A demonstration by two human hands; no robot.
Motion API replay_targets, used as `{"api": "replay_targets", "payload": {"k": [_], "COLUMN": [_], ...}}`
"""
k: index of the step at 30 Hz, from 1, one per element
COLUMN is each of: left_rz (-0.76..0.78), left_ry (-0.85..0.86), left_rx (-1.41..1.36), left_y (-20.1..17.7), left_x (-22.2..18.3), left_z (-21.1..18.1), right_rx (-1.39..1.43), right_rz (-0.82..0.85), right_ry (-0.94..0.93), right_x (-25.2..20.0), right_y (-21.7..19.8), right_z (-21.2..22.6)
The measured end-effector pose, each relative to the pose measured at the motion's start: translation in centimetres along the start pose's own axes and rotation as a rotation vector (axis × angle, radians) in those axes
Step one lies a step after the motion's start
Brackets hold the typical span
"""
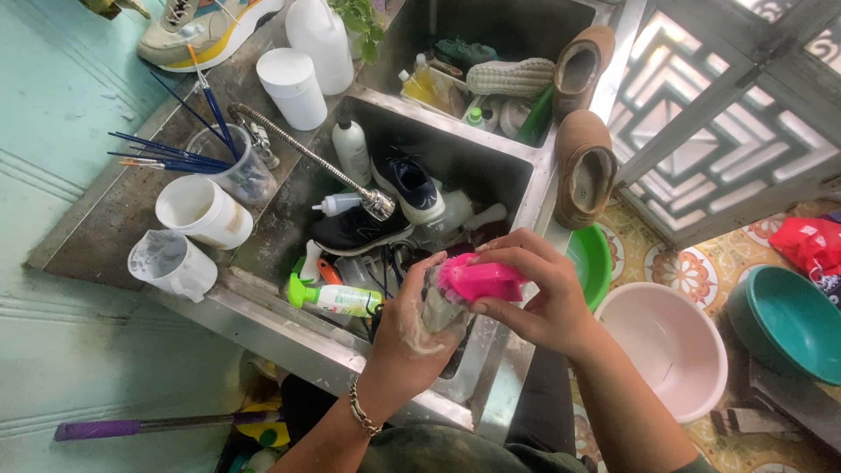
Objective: Scrubbing and cleaning a pair of sneakers in a sink using a brush and soap
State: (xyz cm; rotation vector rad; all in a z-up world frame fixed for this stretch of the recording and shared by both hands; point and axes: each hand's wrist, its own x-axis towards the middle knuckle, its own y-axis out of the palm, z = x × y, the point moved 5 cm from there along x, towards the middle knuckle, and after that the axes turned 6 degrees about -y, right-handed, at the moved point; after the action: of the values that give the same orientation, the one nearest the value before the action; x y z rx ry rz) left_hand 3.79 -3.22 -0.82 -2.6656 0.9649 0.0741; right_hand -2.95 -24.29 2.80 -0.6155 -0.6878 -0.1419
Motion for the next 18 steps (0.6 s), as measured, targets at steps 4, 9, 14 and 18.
{"api": "replay_targets", "payload": {"k": [4,9,14,18], "left_rz": [-0.007,-0.005,-0.006,-0.018], "left_ry": [-0.006,0.017,0.034,-0.037], "left_rx": [0.022,-0.009,-0.019,0.030], "left_y": [0.04,-0.07,-0.17,-0.12], "left_x": [0.09,-0.12,-0.23,-0.06], "left_z": [0.16,-0.07,-0.34,-0.03], "right_rx": [-0.006,-0.018,-0.007,-0.020], "right_rz": [0.004,-0.006,0.004,-0.001], "right_ry": [0.004,-0.003,0.016,0.001], "right_x": [-0.11,-0.18,-0.09,-0.20], "right_y": [0.02,0.12,0.08,0.16], "right_z": [-0.08,-0.07,0.22,0.12]}}
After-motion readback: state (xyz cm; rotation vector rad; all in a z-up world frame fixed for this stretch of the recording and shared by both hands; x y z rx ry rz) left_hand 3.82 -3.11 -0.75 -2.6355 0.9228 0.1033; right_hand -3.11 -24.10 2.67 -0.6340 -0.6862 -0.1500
